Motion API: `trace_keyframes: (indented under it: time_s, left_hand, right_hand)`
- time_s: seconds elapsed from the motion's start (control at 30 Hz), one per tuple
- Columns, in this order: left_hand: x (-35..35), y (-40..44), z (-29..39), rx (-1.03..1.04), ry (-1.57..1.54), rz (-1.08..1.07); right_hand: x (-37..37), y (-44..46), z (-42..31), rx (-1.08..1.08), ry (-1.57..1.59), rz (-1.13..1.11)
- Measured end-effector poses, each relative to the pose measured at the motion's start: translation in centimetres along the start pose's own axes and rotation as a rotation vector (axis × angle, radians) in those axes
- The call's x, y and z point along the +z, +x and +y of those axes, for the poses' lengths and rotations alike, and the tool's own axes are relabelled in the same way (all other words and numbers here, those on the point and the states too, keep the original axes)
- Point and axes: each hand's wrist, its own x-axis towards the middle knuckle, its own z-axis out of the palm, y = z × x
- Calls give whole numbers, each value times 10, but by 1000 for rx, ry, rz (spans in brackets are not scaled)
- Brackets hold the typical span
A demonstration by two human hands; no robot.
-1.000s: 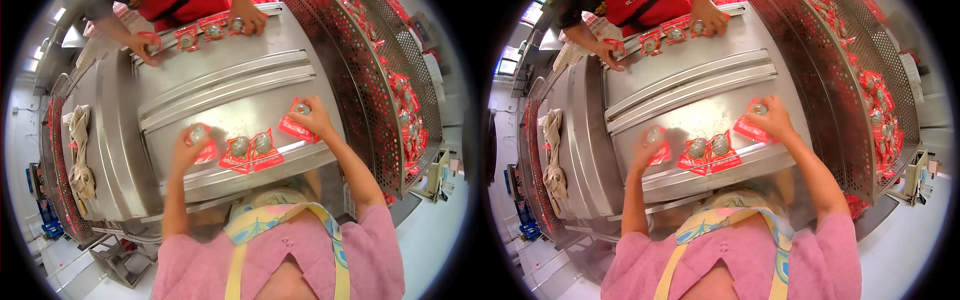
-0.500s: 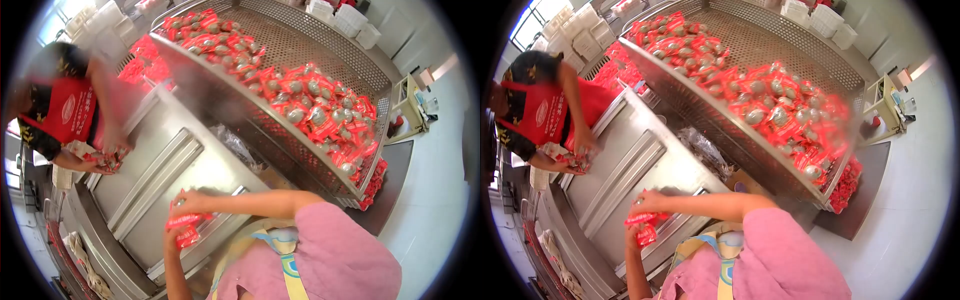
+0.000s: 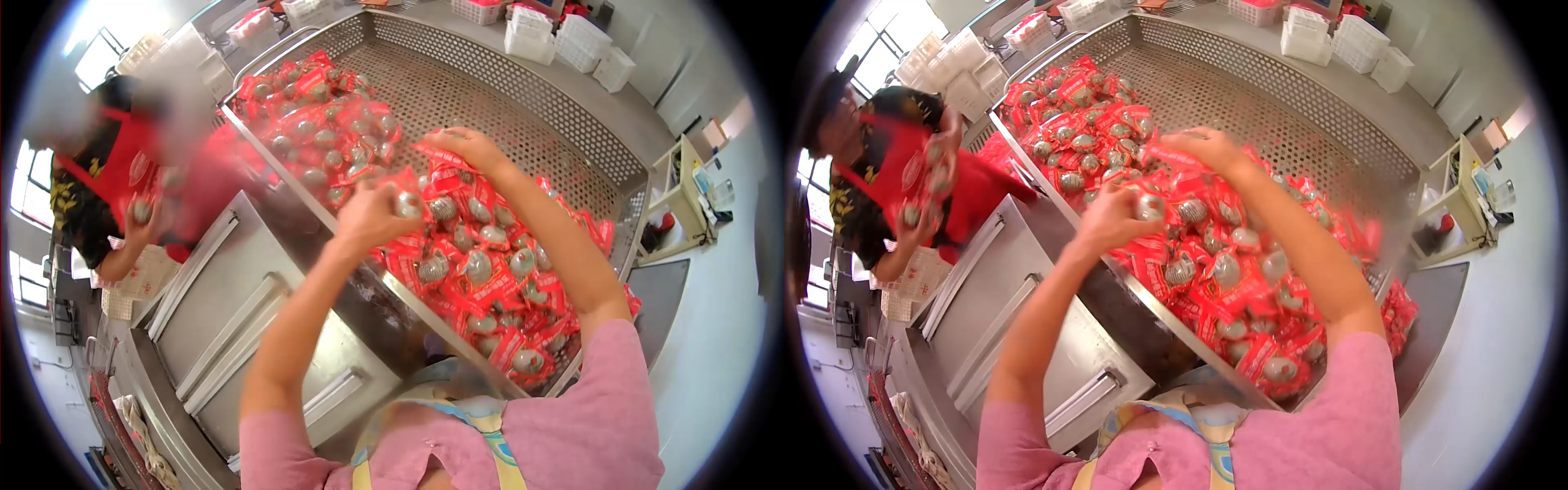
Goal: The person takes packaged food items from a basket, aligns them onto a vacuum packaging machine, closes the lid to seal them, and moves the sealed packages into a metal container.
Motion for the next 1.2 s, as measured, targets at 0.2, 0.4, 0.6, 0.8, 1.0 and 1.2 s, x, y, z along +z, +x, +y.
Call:
trace_keyframes:
  time_s: [0.2,0.4,0.6,0.8,1.0,1.2]
  left_hand:
    - [76,25,-17,24,301,300]
    - [72,10,-14,-122,765,-2]
    - [80,-27,-10,-41,540,211]
    - [88,-68,9,117,405,213]
    - [82,-68,6,168,246,192]
    - [74,-111,-4,282,7,321]
  right_hand:
    - [4,87,75,90,-376,145]
    - [55,93,85,44,-1033,269]
    - [57,109,91,-117,-1046,143]
    - [104,84,41,-578,-1032,-93]
    - [170,99,70,-428,-1053,-388]
    - [130,92,80,-311,-560,-656]
